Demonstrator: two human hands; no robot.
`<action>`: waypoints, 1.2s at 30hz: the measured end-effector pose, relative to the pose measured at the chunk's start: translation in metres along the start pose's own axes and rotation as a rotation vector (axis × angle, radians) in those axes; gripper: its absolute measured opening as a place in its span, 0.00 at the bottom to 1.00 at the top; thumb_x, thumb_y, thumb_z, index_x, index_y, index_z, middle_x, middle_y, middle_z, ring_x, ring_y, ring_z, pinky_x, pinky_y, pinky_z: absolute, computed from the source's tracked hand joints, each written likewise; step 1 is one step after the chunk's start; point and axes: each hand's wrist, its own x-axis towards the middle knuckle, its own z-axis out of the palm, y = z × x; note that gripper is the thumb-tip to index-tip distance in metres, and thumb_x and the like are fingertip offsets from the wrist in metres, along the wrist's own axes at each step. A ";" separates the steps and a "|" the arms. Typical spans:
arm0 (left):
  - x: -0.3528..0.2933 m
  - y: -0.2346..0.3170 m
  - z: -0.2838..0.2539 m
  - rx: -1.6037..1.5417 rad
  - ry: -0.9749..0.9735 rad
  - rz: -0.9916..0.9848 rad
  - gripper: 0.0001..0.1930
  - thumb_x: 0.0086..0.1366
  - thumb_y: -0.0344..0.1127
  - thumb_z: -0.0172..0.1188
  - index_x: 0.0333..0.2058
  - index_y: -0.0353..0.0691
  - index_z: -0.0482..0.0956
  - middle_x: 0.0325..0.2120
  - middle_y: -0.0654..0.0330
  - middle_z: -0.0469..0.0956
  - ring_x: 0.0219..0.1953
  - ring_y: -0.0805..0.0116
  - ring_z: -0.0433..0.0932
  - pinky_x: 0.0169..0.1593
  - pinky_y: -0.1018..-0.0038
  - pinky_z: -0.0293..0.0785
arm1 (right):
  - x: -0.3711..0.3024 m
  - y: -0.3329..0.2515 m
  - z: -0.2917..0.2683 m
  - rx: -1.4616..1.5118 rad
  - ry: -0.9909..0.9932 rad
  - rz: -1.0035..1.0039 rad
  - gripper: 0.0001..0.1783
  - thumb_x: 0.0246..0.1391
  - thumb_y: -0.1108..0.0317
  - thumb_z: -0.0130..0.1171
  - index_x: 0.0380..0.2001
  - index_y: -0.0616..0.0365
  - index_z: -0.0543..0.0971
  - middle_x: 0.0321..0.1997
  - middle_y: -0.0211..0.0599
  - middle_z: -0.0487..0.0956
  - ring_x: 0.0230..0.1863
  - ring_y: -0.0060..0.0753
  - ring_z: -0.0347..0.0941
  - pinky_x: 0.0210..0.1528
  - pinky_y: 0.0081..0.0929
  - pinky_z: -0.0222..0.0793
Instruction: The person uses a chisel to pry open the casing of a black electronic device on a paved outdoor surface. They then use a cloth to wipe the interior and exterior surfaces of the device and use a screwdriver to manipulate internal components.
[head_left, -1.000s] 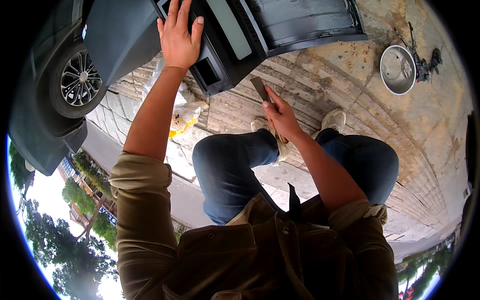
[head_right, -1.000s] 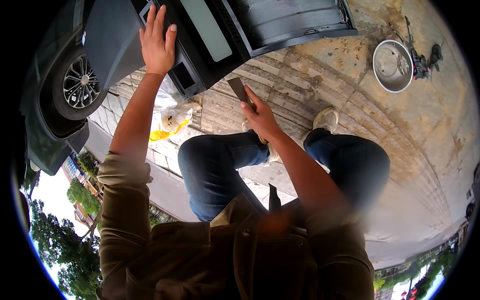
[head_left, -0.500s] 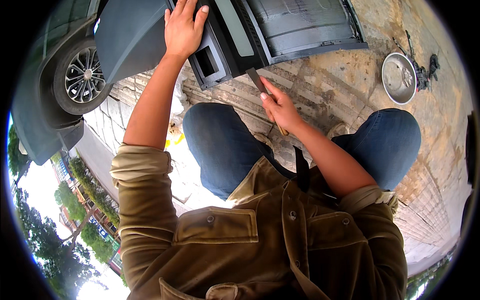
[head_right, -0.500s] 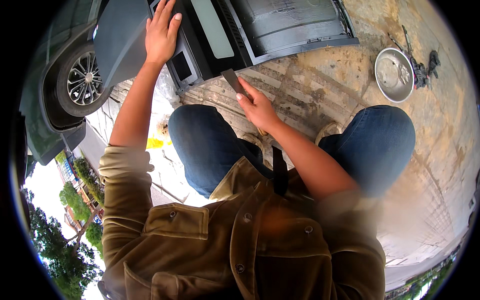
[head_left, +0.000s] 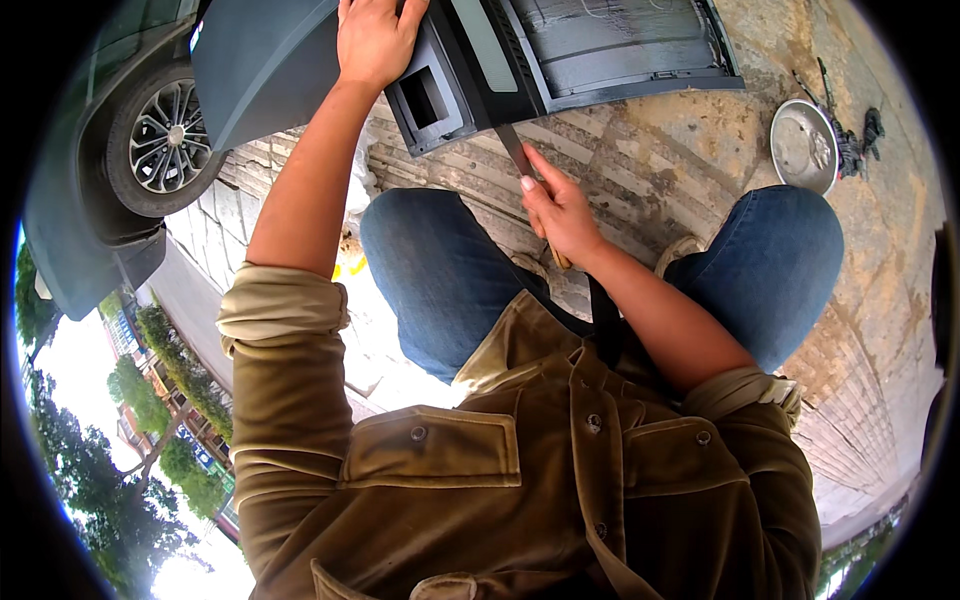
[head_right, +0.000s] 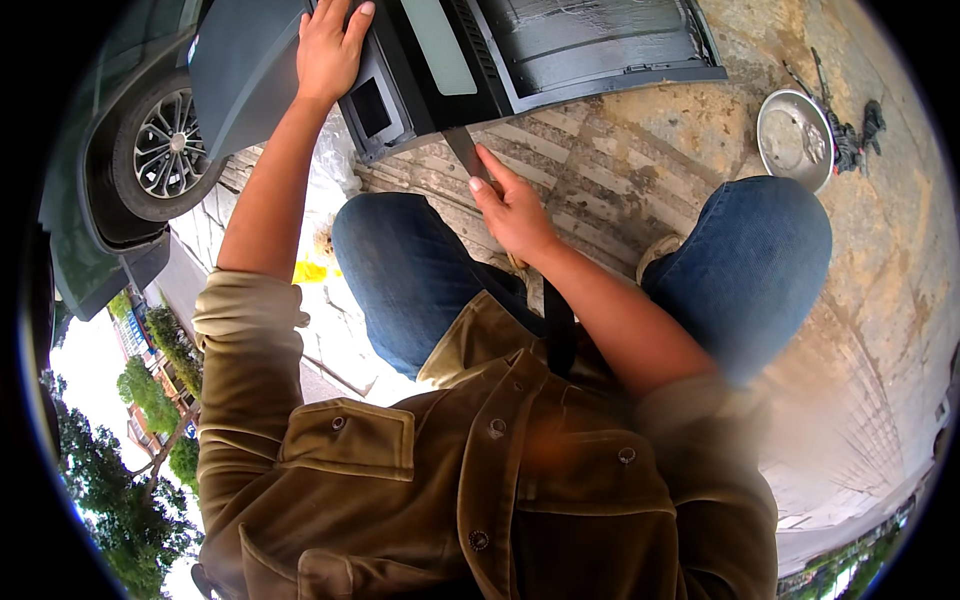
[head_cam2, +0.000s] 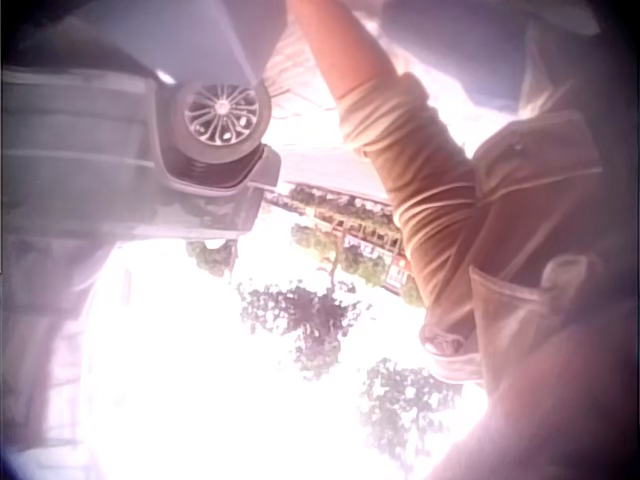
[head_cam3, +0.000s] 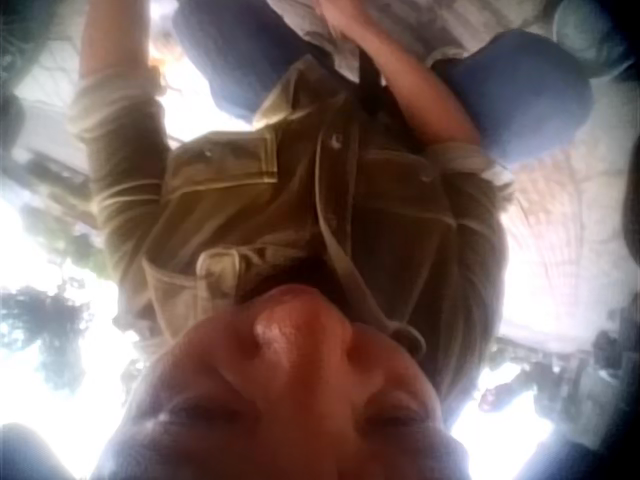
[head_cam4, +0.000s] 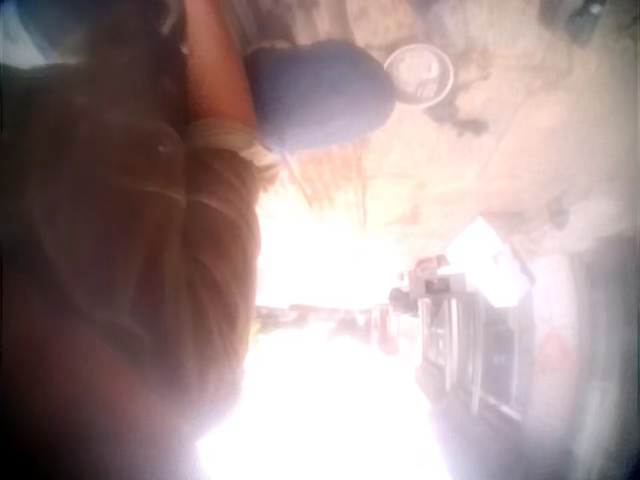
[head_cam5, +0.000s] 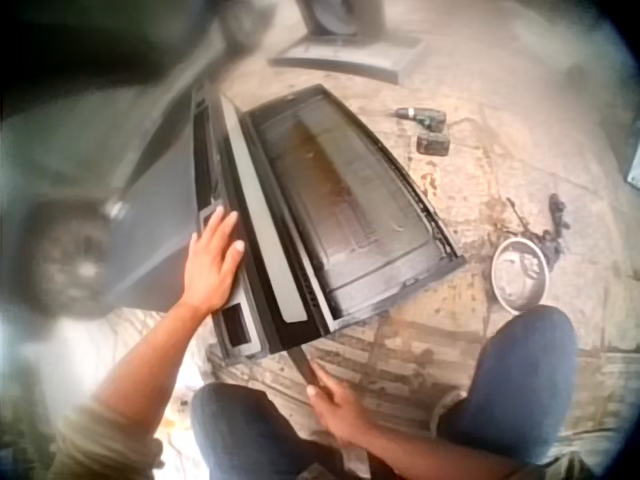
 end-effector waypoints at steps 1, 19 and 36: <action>-0.001 -0.001 -0.001 0.001 0.001 0.001 0.25 0.68 0.46 0.47 0.61 0.45 0.63 0.64 0.52 0.56 0.65 0.51 0.56 0.66 0.52 0.47 | 0.000 -0.002 0.002 0.007 0.004 0.012 0.31 0.64 0.61 0.51 0.67 0.53 0.56 0.20 0.21 0.65 0.17 0.12 0.55 0.19 0.17 0.55; -0.007 0.004 0.002 0.044 0.046 0.024 0.24 0.69 0.45 0.46 0.60 0.45 0.64 0.63 0.49 0.58 0.63 0.48 0.59 0.65 0.51 0.50 | 0.028 0.007 0.011 -0.491 0.160 -0.248 0.31 0.61 0.52 0.49 0.59 0.66 0.65 0.27 0.49 0.78 0.29 0.42 0.76 0.34 0.30 0.69; -0.005 0.004 0.001 -0.012 0.049 -0.011 0.23 0.67 0.45 0.49 0.58 0.44 0.68 0.62 0.50 0.60 0.62 0.50 0.60 0.65 0.51 0.50 | 0.012 -0.020 0.026 -0.617 0.158 -0.108 0.26 0.64 0.50 0.42 0.31 0.66 0.73 0.22 0.53 0.74 0.27 0.57 0.72 0.32 0.42 0.65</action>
